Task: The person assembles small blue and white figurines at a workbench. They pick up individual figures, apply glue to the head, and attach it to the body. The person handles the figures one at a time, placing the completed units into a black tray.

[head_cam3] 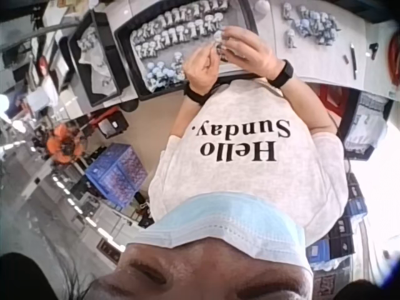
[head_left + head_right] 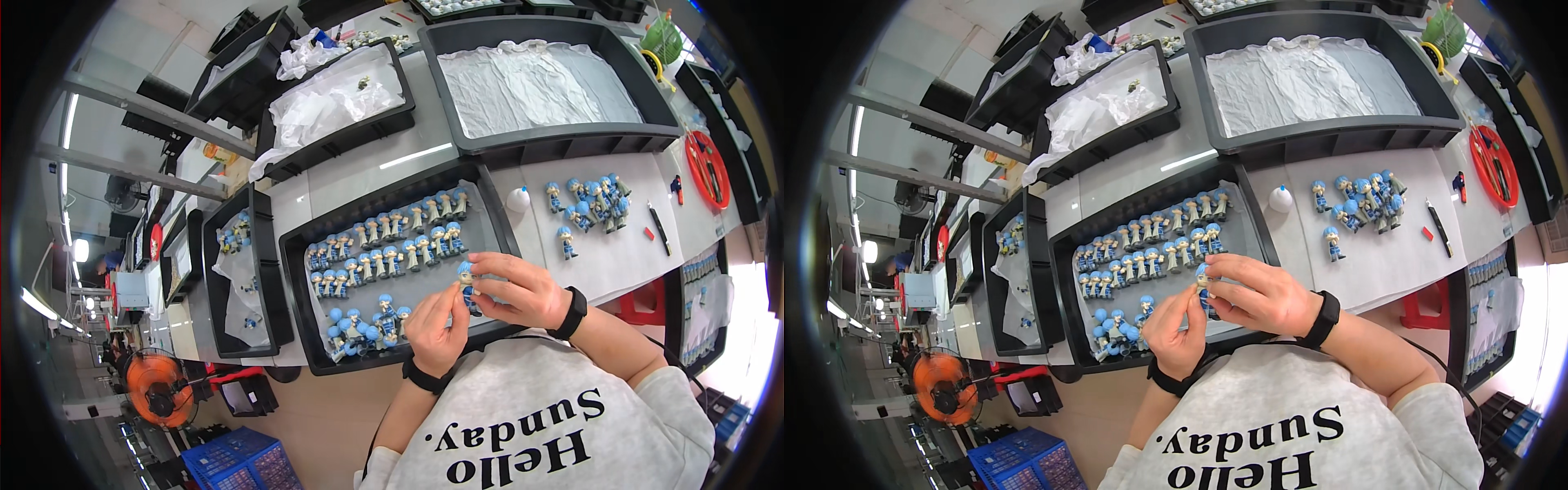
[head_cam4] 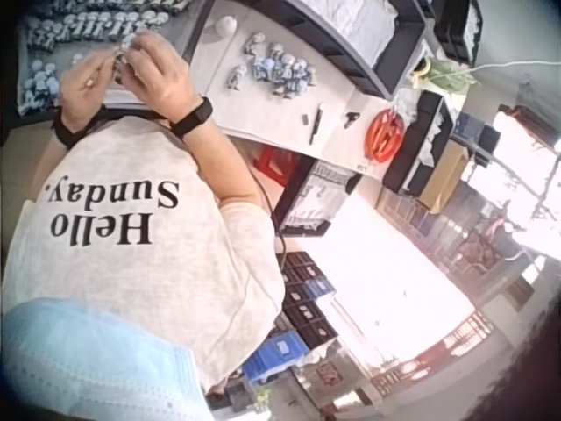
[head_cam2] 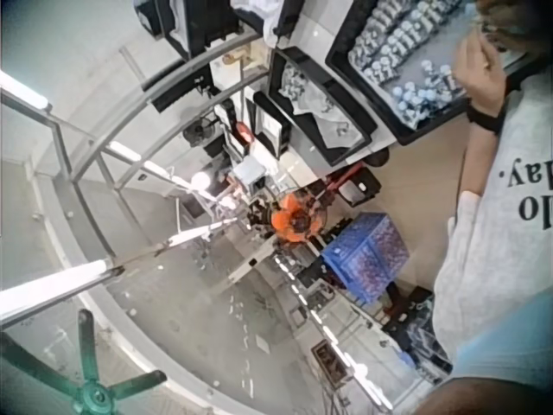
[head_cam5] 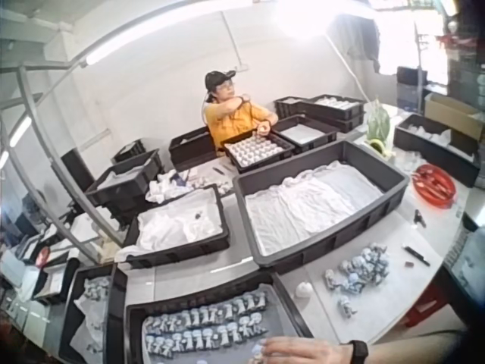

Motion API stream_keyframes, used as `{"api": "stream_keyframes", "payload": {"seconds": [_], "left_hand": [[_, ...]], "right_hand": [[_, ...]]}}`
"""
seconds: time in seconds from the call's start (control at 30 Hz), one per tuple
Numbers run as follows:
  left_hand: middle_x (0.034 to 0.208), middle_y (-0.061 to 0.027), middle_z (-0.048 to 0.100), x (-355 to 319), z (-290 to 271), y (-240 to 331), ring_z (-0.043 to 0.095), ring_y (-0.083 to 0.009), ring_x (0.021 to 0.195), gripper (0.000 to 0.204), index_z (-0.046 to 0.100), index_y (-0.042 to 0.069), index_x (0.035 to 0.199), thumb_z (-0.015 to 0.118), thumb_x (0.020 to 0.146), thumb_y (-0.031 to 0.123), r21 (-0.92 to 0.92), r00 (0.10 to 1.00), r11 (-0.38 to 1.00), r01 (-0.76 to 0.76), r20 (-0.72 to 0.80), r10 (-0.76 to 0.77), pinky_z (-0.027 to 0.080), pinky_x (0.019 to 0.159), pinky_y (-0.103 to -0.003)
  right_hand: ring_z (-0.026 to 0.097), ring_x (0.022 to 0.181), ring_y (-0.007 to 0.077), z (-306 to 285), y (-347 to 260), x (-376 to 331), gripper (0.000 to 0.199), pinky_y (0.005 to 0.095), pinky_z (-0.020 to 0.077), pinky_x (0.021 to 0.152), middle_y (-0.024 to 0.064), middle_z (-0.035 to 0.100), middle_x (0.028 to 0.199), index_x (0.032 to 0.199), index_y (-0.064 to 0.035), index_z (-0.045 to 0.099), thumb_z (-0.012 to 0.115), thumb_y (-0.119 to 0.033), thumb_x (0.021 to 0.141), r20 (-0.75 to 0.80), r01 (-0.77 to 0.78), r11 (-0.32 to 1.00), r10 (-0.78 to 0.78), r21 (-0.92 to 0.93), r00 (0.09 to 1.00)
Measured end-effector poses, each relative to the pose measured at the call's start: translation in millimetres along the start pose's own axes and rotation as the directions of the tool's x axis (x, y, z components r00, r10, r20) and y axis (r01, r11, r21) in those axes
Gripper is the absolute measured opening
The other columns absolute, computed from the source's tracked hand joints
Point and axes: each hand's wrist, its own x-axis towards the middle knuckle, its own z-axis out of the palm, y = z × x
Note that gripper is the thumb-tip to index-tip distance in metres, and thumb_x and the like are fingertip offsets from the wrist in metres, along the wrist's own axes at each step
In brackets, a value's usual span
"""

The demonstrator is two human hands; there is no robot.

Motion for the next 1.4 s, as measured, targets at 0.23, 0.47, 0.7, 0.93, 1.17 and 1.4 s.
{"api": "stream_keyframes", "payload": {"seconds": [0.23,0.47,0.7,0.93,1.17,1.4], "left_hand": [[0.071,-0.0128,0.061,8,-7,4,0.058,-0.0240,0.057,0.017,0.062,-0.004,0.091,0.059,0.075,-0.004,0.018,0.997,1.000,-0.017,0.077,0.016,0.045,0.050,-0.030],[0.072,-0.0133,0.062,10,-11,5,0.060,-0.0244,0.059,0.014,0.063,-0.004,0.089,0.059,0.076,-0.003,0.051,0.994,0.998,-0.043,0.098,0.038,0.046,0.053,-0.029],[0.073,-0.0136,0.063,10,-11,6,0.060,-0.0249,0.059,0.015,0.063,-0.004,0.090,0.059,0.075,-0.003,0.062,0.992,0.996,-0.062,0.113,0.055,0.046,0.053,-0.029],[0.071,-0.0112,0.060,10,-9,3,0.057,-0.0225,0.055,0.019,0.061,-0.005,0.091,0.060,0.072,-0.006,0.068,0.984,0.986,-0.156,0.097,0.149,0.044,0.049,-0.030],[0.073,-0.0119,0.060,10,-12,1,0.058,-0.0230,0.059,0.020,0.060,-0.007,0.092,0.061,0.071,-0.006,0.034,0.972,0.980,-0.194,0.145,0.187,0.047,0.051,-0.030],[0.075,-0.0120,0.059,16,-22,0,0.059,-0.0238,0.063,0.022,0.059,-0.009,0.092,0.062,0.070,-0.007,0.008,0.936,0.960,-0.281,0.224,0.272,0.048,0.054,-0.030]], "right_hand": [[0.061,0.093,0.0344,-1,-1,1,0.024,0.0358,0.0546,0.073,0.0149,0.058,0.093,0.087,0.0050,0.057,0.068,0.005,0.066,0.004,0.053,0.997,-0.053,-0.051,0.999],[0.060,0.093,0.0352,2,-8,0,0.022,0.0360,0.0541,0.072,0.0153,0.059,0.091,0.088,0.0062,0.057,0.067,0.005,0.068,-0.006,0.012,0.999,-0.013,-0.053,1.000],[0.061,0.093,0.0336,2,-10,-1,0.021,0.0339,0.0551,0.070,0.0147,0.059,0.091,0.087,0.0069,0.057,0.067,0.004,0.069,-0.007,0.016,0.995,-0.016,-0.096,1.000],[0.061,0.092,0.0330,2,-11,-2,0.019,0.0336,0.0556,0.070,0.0153,0.060,0.091,0.085,0.0079,0.057,0.067,0.004,0.069,-0.001,0.037,0.992,-0.037,-0.120,0.999],[0.061,0.091,0.0329,2,-13,-2,0.019,0.0335,0.0556,0.070,0.0150,0.060,0.091,0.085,0.0078,0.057,0.067,0.005,0.069,-0.012,0.031,0.992,-0.033,-0.126,0.999],[0.062,0.091,0.0327,4,-18,-3,0.020,0.0333,0.0554,0.070,0.0156,0.059,0.092,0.087,0.0079,0.058,0.066,0.007,0.068,-0.019,0.019,0.990,-0.022,-0.137,1.000]]}}
